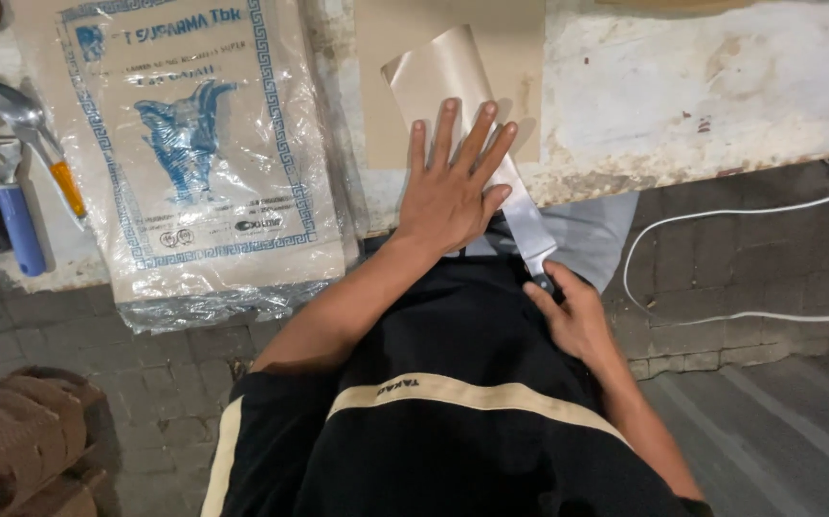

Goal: The person assembles small cardboard boxes by folding and tucking flaps, then places a sheet of white paper inside each box. The person repeats this process for multiple boxes on a cluttered work table.

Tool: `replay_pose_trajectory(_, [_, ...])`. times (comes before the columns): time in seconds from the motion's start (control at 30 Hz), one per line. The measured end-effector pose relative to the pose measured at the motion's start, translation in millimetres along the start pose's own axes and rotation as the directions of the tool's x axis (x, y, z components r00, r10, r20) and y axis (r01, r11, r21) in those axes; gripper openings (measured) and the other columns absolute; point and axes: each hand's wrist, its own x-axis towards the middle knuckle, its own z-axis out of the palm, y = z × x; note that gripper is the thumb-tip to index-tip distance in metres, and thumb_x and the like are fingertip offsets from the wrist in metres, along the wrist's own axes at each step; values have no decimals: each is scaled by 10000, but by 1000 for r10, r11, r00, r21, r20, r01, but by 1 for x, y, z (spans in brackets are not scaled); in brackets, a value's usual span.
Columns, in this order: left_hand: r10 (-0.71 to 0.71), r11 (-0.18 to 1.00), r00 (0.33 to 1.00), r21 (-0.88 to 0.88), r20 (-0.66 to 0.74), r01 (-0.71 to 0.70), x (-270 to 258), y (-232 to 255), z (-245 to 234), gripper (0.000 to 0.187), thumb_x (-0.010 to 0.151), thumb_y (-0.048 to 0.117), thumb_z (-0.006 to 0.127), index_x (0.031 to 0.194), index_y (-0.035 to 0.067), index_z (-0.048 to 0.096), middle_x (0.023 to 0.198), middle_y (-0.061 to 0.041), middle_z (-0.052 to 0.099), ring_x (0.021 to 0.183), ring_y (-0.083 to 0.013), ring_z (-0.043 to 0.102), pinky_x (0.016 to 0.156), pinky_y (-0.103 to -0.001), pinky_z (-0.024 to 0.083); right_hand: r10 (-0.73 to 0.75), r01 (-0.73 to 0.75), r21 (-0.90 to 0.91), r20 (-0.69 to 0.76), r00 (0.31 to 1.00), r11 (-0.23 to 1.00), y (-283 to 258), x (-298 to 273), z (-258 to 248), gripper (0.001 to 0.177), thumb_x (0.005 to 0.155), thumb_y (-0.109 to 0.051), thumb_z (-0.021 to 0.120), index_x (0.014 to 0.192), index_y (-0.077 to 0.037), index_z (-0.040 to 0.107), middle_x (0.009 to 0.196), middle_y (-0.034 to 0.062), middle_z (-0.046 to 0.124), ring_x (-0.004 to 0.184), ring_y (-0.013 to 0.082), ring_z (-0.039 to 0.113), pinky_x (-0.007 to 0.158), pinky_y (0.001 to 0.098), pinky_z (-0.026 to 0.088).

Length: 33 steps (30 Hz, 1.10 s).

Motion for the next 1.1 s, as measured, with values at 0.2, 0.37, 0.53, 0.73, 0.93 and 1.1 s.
replay_pose_trajectory(0.2, [3,994,999,-108,46,2,1,1,-1,639,1108,567,160,1596,159,100,1633,-75,77,1475,-414,59,1185,-612,77,28,-30,-133,-13,1000,991,5,-4,-2,358,937,-330,633,1214,-104,619,895,-5,635,582,103,451,616,285,411])
replay_pose_trajectory(0.37, [-14,997,998,-81,-63,9,0,5,13,694,1097,574,205,1601,98,177,1632,-82,109,1475,-410,74,1193,-619,118,216,-216,-25,19,976,976,-22,10,-1,482,888,-377,626,1300,-126,618,1107,-20,673,856,112,547,793,267,423])
replay_pose_trajectory(0.53, [52,939,999,-339,2,-48,-15,29,25,736,1068,570,263,1616,110,93,1669,-111,9,1495,-440,-83,1164,-663,-77,181,-190,-74,-106,978,979,6,-27,-8,395,863,-234,773,1226,-106,683,846,235,717,743,293,678,608,380,497])
replay_pose_trajectory(0.73, [-26,987,998,-157,49,34,-1,22,7,788,1094,671,290,1623,126,81,1650,-111,9,1496,-411,-9,1189,-633,42,308,-312,-47,-73,948,949,21,-40,-14,460,859,-261,736,1280,-100,647,986,135,684,798,181,623,692,306,459])
replay_pose_trajectory(0.93, [-55,997,996,-51,69,58,3,15,-1,789,1092,733,222,1611,151,107,1626,-60,52,1478,-416,63,1195,-609,106,188,-188,-74,-7,982,979,-5,-16,-13,351,919,-283,653,1227,-113,643,946,-18,636,647,92,465,644,272,413])
replay_pose_trajectory(1.1, [-50,999,994,-11,96,51,6,14,-9,786,1098,736,182,1601,142,73,1622,-101,46,1464,-445,61,1189,-618,119,267,-257,177,-31,963,950,12,-20,-15,371,866,-207,715,1211,-76,677,1195,22,675,1095,118,576,917,294,445])
